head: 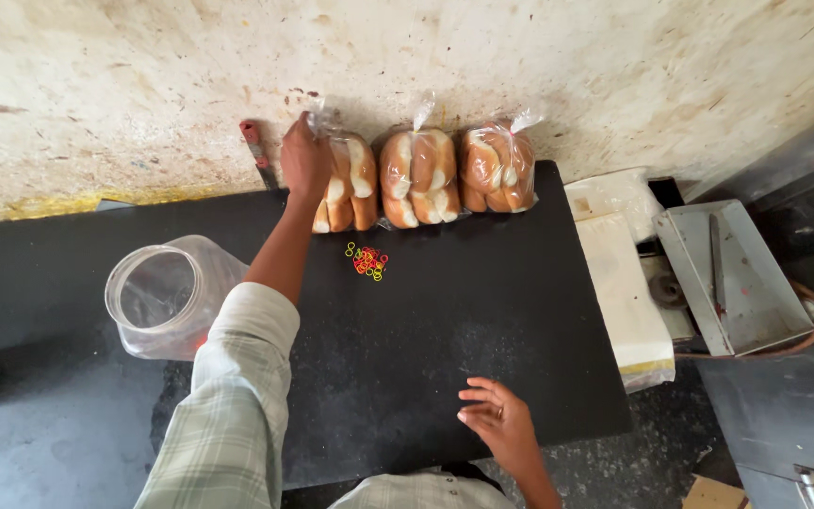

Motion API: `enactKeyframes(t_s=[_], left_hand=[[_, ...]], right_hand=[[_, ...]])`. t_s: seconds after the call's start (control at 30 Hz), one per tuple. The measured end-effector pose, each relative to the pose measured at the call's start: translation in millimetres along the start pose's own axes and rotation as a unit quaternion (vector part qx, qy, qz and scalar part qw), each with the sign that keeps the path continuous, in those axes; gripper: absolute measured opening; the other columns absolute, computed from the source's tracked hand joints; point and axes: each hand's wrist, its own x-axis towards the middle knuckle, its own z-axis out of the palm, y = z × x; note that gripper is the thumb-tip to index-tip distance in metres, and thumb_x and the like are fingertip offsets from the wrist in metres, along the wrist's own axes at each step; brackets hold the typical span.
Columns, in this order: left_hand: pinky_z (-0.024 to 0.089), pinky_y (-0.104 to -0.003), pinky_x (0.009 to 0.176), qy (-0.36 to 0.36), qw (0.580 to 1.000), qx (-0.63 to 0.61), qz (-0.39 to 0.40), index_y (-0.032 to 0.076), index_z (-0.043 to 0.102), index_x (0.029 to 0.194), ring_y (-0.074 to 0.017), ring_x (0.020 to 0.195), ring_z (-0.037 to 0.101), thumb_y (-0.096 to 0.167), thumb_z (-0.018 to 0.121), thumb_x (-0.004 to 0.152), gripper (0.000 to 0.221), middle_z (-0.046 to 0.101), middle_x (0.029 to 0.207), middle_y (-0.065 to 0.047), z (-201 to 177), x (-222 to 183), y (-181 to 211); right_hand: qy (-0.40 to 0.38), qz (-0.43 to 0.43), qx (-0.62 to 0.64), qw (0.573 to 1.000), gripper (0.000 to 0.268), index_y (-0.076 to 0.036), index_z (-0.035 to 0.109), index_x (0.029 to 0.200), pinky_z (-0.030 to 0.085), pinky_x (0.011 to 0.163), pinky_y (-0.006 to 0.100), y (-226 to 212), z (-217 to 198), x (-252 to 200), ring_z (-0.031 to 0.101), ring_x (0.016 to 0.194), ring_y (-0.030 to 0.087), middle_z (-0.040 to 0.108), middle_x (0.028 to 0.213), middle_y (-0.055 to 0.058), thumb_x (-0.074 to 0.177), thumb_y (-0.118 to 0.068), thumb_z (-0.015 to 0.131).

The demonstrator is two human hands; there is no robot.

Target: The person picks up baked buns from metal trays and places them into plastic bags, sealing each bag with a small plastic ring.

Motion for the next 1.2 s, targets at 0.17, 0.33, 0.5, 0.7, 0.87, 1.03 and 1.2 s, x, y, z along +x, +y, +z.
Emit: enactKeyframes(t_s=[0.17,0.33,0.5,0.7,0.87,1.03,1.2], left_hand=[[0.048,-0.051,0.09,-0.009,0.999,-0.012,-0.045,-0.003,0.049,0.131,-0.0413,0.11,0.06,0.028,0.074,0.094,0.054,0.06,0.12,-0.024,-35.0,-20.6,17.2],[0.045,-0.048,0.106,0.017,0.994,-0.108,0.013,-0.003,0.044,0.143,-0.0416,0.125,0.056,0.025,0.066,0.105,0.052,0.056,0.133,-0.027,-66.9,-106.3,65.6],[0.052,-0.038,0.09,-0.184,0.951,-0.239,-0.067,0.001,0.056,0.127,-0.0257,0.099,0.064,0.019,0.066,0.098,0.035,0.065,0.107,-0.014,-90.1,-252.6,163.0],[0.056,-0.036,0.077,-0.316,0.895,-0.226,-0.219,0.004,0.064,0.118,-0.019,0.089,0.07,0.023,0.068,0.093,0.031,0.074,0.095,-0.008,-79.0,-357.8,244.1],[0.057,-0.034,0.084,-0.394,0.859,-0.243,-0.219,0.003,0.067,0.114,-0.0203,0.089,0.074,0.021,0.067,0.094,0.027,0.078,0.094,-0.012,-48.6,-407.4,290.3],[0.059,-0.035,0.08,-0.377,0.873,-0.233,-0.206,0.003,0.07,0.108,-0.0201,0.085,0.077,0.018,0.066,0.093,0.022,0.08,0.092,-0.012,-37.2,-429.9,312.3],[0.058,-0.035,0.079,-0.36,0.882,-0.193,-0.235,0.003,0.071,0.106,-0.0207,0.084,0.076,0.016,0.066,0.093,0.019,0.08,0.091,-0.011,-50.1,-446.2,328.9]], right_hand=[[-0.013,-0.046,-0.001,0.999,0.052,-0.001,0.067,0.125,0.062,0.08,0.031,12.0,-16.0,13.4,0.075,0.083,0.019,0.074,0.104,0.017,0.075,0.001,0.083],[-0.03,-0.037,0.038,0.998,0.049,-0.002,0.064,0.125,0.059,0.076,0.03,15.4,-35.1,29.3,0.076,0.087,0.017,0.078,0.111,0.013,0.078,0.0,0.078],[0.215,-0.281,-0.088,0.931,0.019,0.003,0.073,0.11,0.061,0.084,0.026,87.3,-173.9,63.1,0.073,0.098,0.015,0.074,0.115,0.013,0.092,0.004,0.069],[0.341,0.083,0.099,0.931,0.027,0.006,0.061,0.093,0.049,0.057,0.041,189.3,-329.0,95.9,0.056,0.064,0.026,0.059,0.083,0.019,0.089,-0.009,0.083],[0.211,0.324,0.378,0.841,0.03,-0.01,0.061,0.089,0.056,0.065,0.042,212.5,-318.1,126.9,0.066,0.069,0.026,0.065,0.076,0.009,0.084,-0.036,0.074],[0.211,0.101,0.401,0.885,0.023,-0.01,0.064,0.101,0.051,0.074,0.035,216.8,-325.8,157.5,0.062,0.081,0.02,0.066,0.091,0.004,0.089,-0.028,0.072],[0.106,-0.056,0.462,0.879,0.036,-0.008,0.069,0.113,0.052,0.088,0.031,221.5,-345.7,156.0,0.067,0.097,0.018,0.076,0.113,0.003,0.078,-0.017,0.066]])
